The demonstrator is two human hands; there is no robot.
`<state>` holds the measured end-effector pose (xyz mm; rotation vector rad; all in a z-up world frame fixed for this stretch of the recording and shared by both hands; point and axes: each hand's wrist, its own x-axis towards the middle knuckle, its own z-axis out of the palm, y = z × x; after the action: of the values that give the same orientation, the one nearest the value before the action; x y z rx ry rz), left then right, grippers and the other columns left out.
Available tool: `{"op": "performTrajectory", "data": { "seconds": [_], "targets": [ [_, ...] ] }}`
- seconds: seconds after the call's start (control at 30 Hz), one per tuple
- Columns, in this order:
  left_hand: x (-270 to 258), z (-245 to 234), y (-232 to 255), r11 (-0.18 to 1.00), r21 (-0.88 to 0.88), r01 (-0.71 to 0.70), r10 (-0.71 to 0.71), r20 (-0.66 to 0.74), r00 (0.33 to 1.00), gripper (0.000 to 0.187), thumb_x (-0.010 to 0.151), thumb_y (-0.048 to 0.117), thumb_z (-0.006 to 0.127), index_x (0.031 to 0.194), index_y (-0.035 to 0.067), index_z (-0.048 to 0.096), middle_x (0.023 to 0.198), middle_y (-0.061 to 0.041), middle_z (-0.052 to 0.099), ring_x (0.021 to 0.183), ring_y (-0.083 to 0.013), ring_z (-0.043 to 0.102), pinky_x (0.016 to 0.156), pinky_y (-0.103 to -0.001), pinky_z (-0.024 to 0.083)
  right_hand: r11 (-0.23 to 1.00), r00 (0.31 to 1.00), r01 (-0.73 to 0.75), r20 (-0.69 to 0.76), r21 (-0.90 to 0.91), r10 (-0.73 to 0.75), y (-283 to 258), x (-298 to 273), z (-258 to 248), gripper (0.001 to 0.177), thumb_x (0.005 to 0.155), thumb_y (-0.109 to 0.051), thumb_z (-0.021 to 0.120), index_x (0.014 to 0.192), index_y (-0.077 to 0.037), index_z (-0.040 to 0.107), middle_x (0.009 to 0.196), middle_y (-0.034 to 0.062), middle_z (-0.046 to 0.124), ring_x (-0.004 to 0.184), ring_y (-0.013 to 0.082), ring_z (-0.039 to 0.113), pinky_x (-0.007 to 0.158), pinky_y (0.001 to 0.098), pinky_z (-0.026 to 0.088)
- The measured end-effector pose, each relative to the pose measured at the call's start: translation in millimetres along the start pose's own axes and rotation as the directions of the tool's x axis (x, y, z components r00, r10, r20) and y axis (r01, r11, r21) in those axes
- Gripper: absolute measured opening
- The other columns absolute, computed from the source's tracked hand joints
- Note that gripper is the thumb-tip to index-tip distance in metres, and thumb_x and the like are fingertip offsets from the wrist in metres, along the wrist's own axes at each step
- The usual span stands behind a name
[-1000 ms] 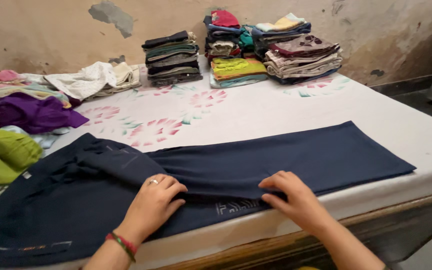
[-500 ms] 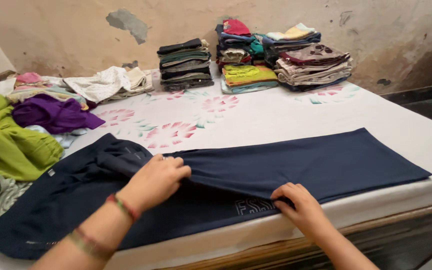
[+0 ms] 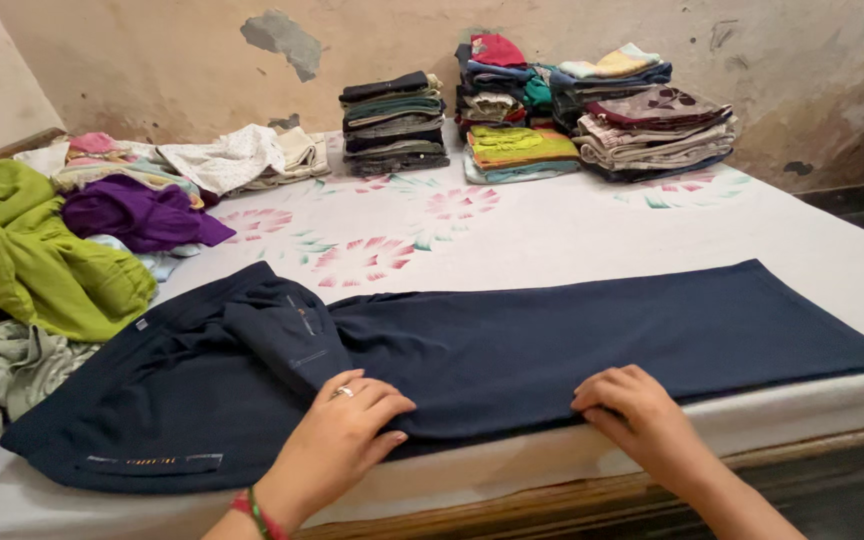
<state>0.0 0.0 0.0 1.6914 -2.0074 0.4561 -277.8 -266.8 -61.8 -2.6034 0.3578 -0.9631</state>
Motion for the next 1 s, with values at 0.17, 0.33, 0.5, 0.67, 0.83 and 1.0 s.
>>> {"op": "performTrajectory", "data": {
  "seconds": [0.17, 0.33, 0.5, 0.67, 0.83, 1.0],
  "targets": [
    [8, 6, 1, 0.999, -0.040, -0.017, 0.016, -0.033, 0.999, 0.024, 0.085, 0.025, 0.076, 0.103, 0.010, 0.071, 0.106, -0.007, 0.070, 0.109, -0.0266, 0.064, 0.108, -0.047, 0.039, 1.000, 0.997, 0.019, 0.071, -0.020, -0.018, 5, 2, -2, 0.015, 0.087, -0.023, 0.070, 0.093, -0.010, 0.074, 0.099, 0.0024, 0.075, 0.096, 0.0240, 0.065, 0.087, 0.0364, 0.050],
    [-11, -6, -35, 0.969, -0.138, 0.203, -0.238, -0.327, 0.915, 0.019, 0.089, 0.021, 0.072, 0.103, 0.008, 0.072, 0.110, -0.009, 0.072, 0.109, -0.0287, 0.066, 0.096, -0.040, 0.048, 0.963, 0.955, -0.269, 0.129, -0.012, 0.268, -13, 27, 1, 0.026, 0.093, -0.030, 0.061, 0.100, -0.011, 0.077, 0.096, 0.0040, 0.077, 0.095, 0.0249, 0.066, 0.087, 0.0361, 0.052],
    [-49, -6, -107, 0.785, -0.388, 0.483, -0.620, -0.497, 0.608, 0.017, 0.095, 0.018, 0.068, 0.106, 0.005, 0.071, 0.102, -0.010, 0.072, 0.091, -0.0207, 0.073, 0.081, -0.031, 0.056, 0.919, 0.950, -0.303, 0.156, 0.253, 0.271, -53, 79, 43, 0.028, 0.095, -0.030, 0.062, 0.109, -0.009, 0.074, 0.103, 0.0050, 0.078, 0.099, 0.0198, 0.070, 0.090, 0.0342, 0.054],
    [-90, 5, -157, 0.675, -0.495, 0.546, -0.736, -0.502, 0.455, 0.017, 0.096, 0.018, 0.069, 0.107, 0.005, 0.072, 0.096, -0.007, 0.076, 0.085, -0.0161, 0.072, 0.078, -0.029, 0.056, 0.785, 0.913, -0.393, 0.305, 0.480, 0.270, -88, 149, 109, 0.039, 0.096, -0.032, 0.062, 0.125, -0.007, 0.068, 0.117, 0.0048, 0.076, 0.107, 0.0147, 0.068, 0.095, 0.0318, 0.052],
    [-105, 3, -199, 0.646, -0.529, 0.550, -0.763, -0.470, 0.445, 0.025, 0.093, 0.021, 0.072, 0.111, 0.004, 0.070, 0.102, -0.010, 0.077, 0.089, -0.0157, 0.073, 0.081, -0.030, 0.057, 0.699, 0.846, -0.510, 0.441, 0.501, 0.300, -99, 222, 189, 0.051, 0.094, -0.037, 0.064, 0.135, -0.007, 0.061, 0.125, 0.0073, 0.071, 0.110, 0.0206, 0.067, 0.096, 0.0342, 0.052],
    [-120, 13, -236, 0.600, -0.609, 0.518, -0.795, -0.389, 0.465, 0.045, 0.089, 0.022, 0.076, 0.126, 0.001, 0.062, 0.121, -0.015, 0.070, 0.101, -0.0196, 0.072, 0.088, -0.032, 0.056, 0.559, 0.785, -0.614, 0.504, 0.557, 0.360, -92, 273, 254, 0.060, 0.093, -0.047, 0.066, 0.131, 0.000, 0.064, 0.124, 0.0149, 0.070, 0.111, 0.0213, 0.065, 0.095, 0.0335, 0.052]
  ]
}}
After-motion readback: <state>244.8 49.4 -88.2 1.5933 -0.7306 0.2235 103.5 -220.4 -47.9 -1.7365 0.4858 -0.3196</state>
